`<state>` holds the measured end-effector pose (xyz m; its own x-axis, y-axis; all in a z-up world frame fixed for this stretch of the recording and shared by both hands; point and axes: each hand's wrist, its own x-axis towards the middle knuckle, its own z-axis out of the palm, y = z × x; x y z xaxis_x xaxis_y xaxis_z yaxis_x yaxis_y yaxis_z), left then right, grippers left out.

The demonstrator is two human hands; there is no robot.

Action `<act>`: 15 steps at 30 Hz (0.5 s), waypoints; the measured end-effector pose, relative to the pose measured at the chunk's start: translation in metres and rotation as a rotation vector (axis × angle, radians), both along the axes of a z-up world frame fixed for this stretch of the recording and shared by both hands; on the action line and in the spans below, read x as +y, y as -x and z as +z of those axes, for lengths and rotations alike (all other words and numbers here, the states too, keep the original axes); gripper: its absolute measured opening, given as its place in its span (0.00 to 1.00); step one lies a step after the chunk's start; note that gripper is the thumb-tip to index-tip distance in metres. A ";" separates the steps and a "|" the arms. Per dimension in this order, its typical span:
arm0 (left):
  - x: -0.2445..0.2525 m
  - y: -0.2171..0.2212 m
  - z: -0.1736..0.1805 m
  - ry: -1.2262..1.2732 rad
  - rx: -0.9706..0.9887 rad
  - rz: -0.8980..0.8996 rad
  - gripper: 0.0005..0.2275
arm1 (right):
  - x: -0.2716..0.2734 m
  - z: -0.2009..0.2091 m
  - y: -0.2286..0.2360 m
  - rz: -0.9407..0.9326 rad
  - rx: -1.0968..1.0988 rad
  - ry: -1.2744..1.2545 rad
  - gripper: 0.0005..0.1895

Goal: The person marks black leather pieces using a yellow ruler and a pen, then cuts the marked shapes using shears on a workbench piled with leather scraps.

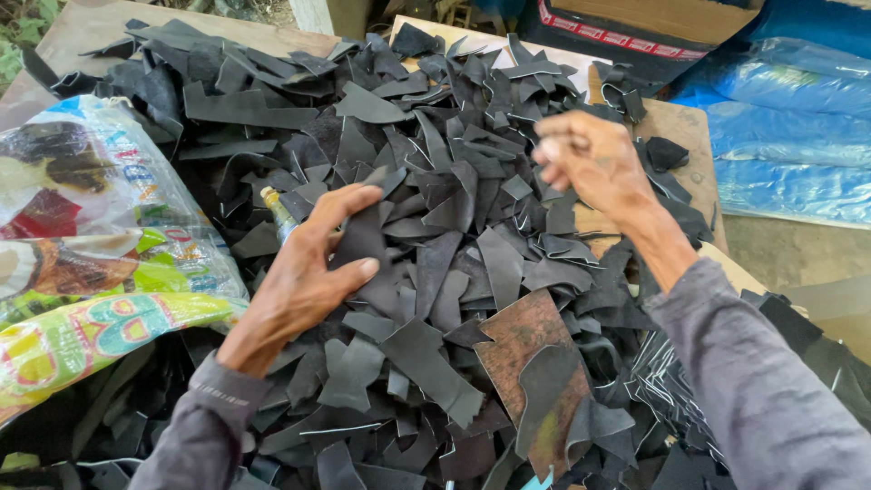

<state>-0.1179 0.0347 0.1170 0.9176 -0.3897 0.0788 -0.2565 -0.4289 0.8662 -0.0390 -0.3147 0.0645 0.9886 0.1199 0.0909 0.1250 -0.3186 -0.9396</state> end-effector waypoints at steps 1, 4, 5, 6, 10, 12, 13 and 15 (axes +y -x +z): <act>0.009 0.008 0.001 0.046 0.140 0.060 0.32 | -0.008 -0.011 -0.001 -0.040 0.030 0.083 0.14; 0.022 0.023 -0.001 0.092 0.329 0.124 0.36 | -0.019 -0.047 -0.001 -0.175 0.029 0.370 0.11; 0.025 0.029 -0.003 0.091 0.362 0.131 0.38 | -0.016 -0.058 -0.002 -0.159 -0.062 0.379 0.11; 0.028 0.033 -0.003 0.098 0.344 0.138 0.38 | -0.007 -0.067 -0.005 -0.142 -0.159 0.384 0.10; 0.043 0.053 -0.008 0.108 0.347 0.205 0.37 | 0.046 -0.091 -0.012 -0.107 -0.215 0.369 0.08; 0.046 0.061 -0.012 0.158 0.333 0.206 0.36 | 0.078 -0.097 -0.013 -0.124 -0.173 0.465 0.19; 0.045 0.064 -0.014 0.208 0.303 0.184 0.36 | 0.087 -0.096 -0.014 -0.136 -0.156 0.513 0.25; 0.049 0.063 -0.018 0.231 0.238 0.150 0.36 | 0.097 -0.092 -0.019 -0.234 -0.259 0.278 0.17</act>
<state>-0.1809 0.0838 0.0992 0.9666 -0.2457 -0.0732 0.0147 -0.2322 0.9726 -0.0199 -0.2181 -0.0272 0.9408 -0.0492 0.3352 0.2398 -0.6025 -0.7613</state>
